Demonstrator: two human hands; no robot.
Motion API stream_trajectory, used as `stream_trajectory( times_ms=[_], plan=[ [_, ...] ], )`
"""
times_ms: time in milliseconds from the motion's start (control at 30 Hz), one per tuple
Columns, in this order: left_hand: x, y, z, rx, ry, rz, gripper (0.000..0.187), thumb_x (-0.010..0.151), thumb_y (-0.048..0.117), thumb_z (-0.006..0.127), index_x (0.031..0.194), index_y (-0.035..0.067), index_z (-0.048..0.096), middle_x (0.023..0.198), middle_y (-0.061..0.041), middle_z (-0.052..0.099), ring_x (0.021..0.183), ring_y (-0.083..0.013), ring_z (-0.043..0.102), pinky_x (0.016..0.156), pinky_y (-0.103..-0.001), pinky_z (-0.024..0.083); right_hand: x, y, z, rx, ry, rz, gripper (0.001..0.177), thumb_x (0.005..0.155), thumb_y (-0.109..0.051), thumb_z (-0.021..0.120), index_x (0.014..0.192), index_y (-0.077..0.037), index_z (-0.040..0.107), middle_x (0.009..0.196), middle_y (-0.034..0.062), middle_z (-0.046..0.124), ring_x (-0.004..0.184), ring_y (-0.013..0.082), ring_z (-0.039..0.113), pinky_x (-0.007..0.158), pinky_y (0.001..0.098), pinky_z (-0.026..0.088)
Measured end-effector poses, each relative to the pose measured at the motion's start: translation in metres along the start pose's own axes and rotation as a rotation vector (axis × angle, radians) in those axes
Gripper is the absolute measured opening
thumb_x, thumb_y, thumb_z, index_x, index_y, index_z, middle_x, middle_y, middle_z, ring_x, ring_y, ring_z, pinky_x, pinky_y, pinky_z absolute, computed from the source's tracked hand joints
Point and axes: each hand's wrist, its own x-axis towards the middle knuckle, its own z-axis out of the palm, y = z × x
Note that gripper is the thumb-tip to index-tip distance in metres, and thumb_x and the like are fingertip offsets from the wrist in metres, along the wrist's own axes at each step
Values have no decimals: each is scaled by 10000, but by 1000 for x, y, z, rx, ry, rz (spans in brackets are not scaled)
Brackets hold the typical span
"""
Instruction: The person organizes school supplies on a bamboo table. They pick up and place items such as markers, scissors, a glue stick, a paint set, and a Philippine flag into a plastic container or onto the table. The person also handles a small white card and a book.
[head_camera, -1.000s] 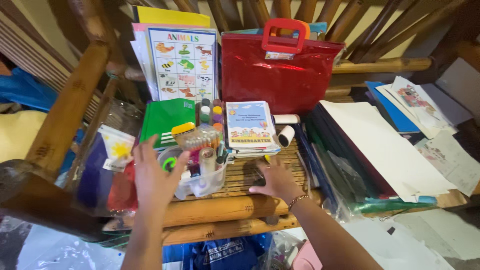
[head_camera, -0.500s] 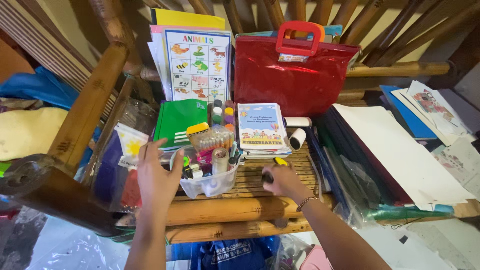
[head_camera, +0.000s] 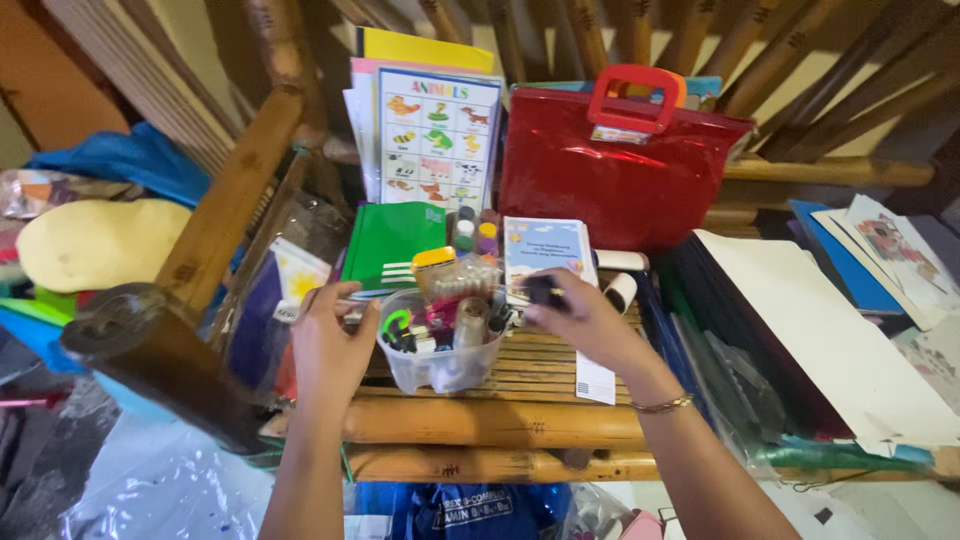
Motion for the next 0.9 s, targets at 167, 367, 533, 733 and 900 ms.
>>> stream_trajectory(
  times_ms=[167,367,533,733,900],
  plan=[
    [-4,-17,-6,1,-234,-19,339,789,107,793,1127,92,763,1089,-149,745,898,-265,747,832,-370,587,33,-52,55,-336,22,-117,417,821,-129,807,1217,-60,695,1148,79,732,975,222,744,887,338,607],
    [-8,-23,-4,-4,-350,-124,589,696,89,844,1263,146,694,1261,-132,689,1053,-279,715,909,-371,581,51,-49,99,-576,98,-288,424,762,-115,824,1178,-87,747,1067,138,709,945,335,701,859,388,573],
    [-8,-17,-9,36,-462,93,814,606,80,904,1370,136,627,1448,-139,559,1328,-307,535,1086,-371,434,54,-39,99,-582,39,-303,436,770,-95,808,1199,-72,732,1045,157,723,892,325,707,826,396,580],
    [-8,-13,-5,75,-493,-27,1154,563,94,959,1537,85,341,1498,-213,456,1374,-342,451,1113,-399,393,68,-46,114,-483,158,-31,367,759,-179,819,1096,-80,714,882,141,749,743,285,745,693,394,603],
    [-6,-17,3,104,-505,-98,1194,551,107,968,1536,43,296,1396,-245,549,1288,-365,544,1060,-405,461,77,-46,145,-676,239,-85,318,719,-192,851,937,-20,695,783,201,712,745,373,707,679,456,570]
  ],
)
